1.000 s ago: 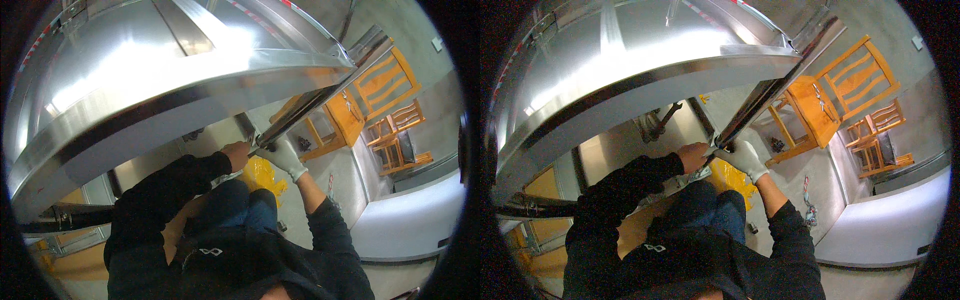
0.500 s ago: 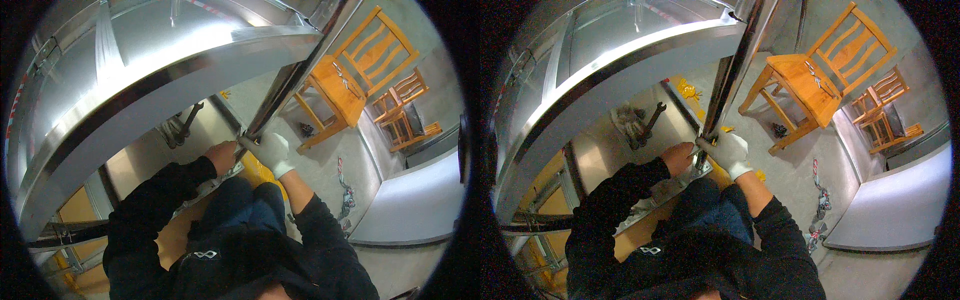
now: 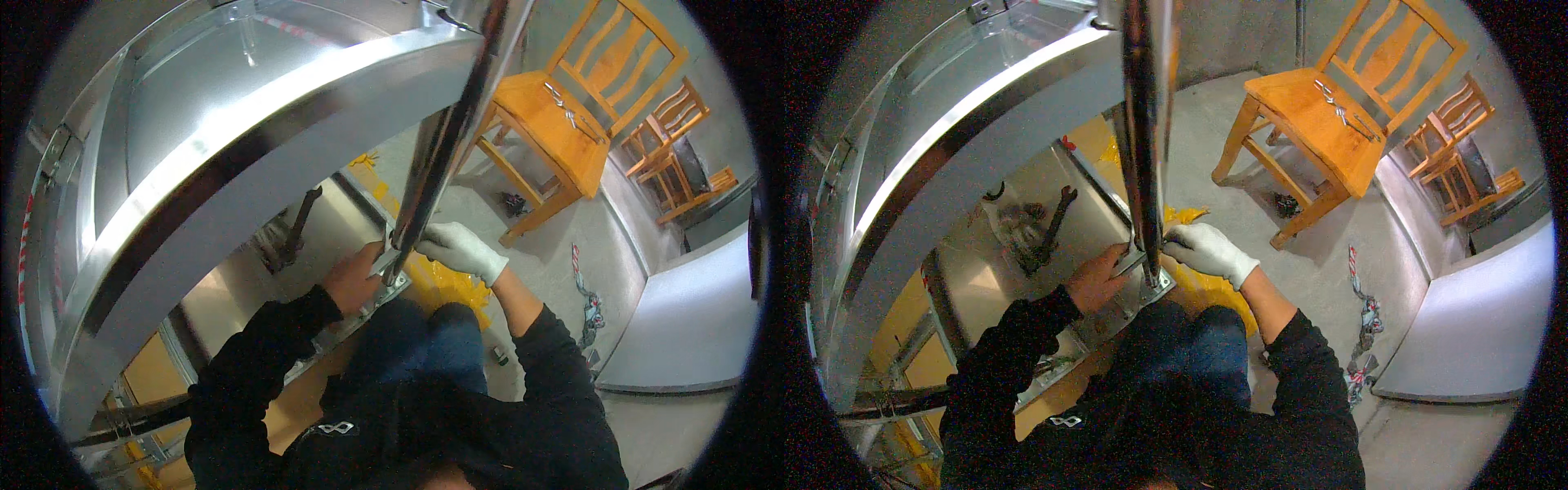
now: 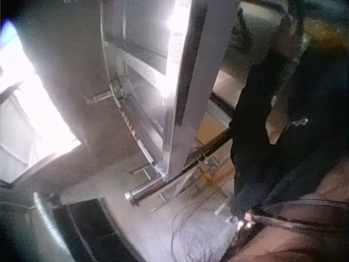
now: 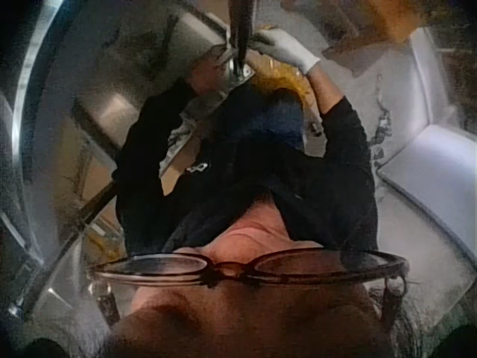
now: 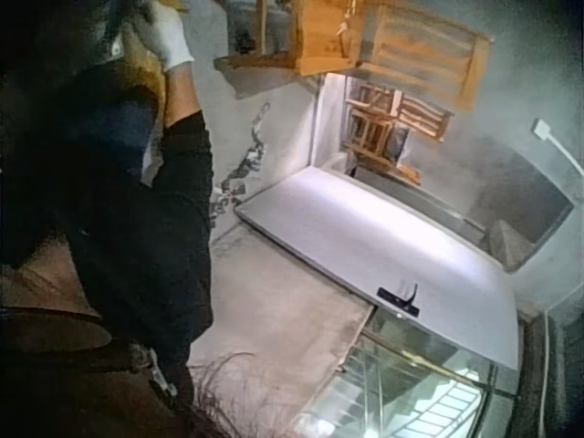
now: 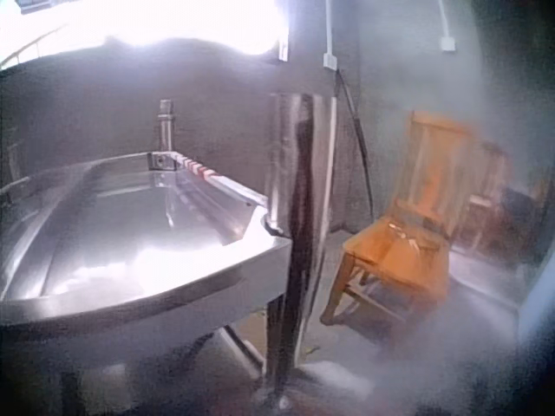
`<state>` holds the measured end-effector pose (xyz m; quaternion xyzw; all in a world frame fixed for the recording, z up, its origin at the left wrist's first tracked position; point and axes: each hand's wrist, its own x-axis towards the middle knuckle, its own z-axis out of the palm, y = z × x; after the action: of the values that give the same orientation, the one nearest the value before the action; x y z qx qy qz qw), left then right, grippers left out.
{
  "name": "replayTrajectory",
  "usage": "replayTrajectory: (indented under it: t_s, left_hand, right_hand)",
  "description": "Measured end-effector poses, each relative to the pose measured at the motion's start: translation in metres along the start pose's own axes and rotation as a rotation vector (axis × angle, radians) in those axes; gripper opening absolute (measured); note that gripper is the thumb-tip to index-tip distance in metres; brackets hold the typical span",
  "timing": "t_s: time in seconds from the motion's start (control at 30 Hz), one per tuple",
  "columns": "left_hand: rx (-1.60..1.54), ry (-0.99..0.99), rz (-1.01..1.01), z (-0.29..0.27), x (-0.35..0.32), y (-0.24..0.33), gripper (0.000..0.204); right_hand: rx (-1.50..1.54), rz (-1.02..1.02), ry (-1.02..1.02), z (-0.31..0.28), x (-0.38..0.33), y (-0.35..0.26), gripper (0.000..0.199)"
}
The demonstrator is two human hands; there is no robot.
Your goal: The person assembles a stainless steel frame by inserting a metal pole into a bracket and tightening it with a wrench. They work on the floor, securing the pole to the frame structure.
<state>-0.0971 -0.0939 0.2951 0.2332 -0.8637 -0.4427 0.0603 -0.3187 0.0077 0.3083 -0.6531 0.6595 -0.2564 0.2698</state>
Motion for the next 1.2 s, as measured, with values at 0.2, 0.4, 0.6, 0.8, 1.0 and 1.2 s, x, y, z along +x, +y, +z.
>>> replayTrajectory:
  t_s: [0.2,0.4,0.6,0.8,1.0,1.2]
  left_hand:
    - [-0.167,-0.079,0.020,-0.005,0.002,0.004,0.054]
    - [-0.142,-0.099,-0.006,-0.014,-0.002,0.016,0.057]
    - [-0.179,-0.223,-0.148,-0.019,0.000,0.022,0.067]
    - [-0.125,-0.176,-0.124,-0.015,-0.003,0.025,0.060]
    - [-0.297,-0.218,-0.127,-0.018,0.000,0.026,0.061]
    - [-0.216,-0.215,0.012,-0.005,0.002,-0.007,0.063]
  right_hand:
    - [0.205,-0.136,-0.026,-0.002,0.011,0.024,0.022]
    - [0.240,-0.157,-0.298,-0.015,0.036,0.034,0.024]
    - [0.256,-0.151,-0.457,-0.024,0.053,0.038,0.028]
    - [0.338,-0.184,-0.431,-0.024,0.053,0.036,0.029]
    - [0.293,-0.228,-0.393,-0.023,0.049,0.037,0.031]
    - [0.321,-0.239,-0.337,-0.005,0.044,0.053,0.029]
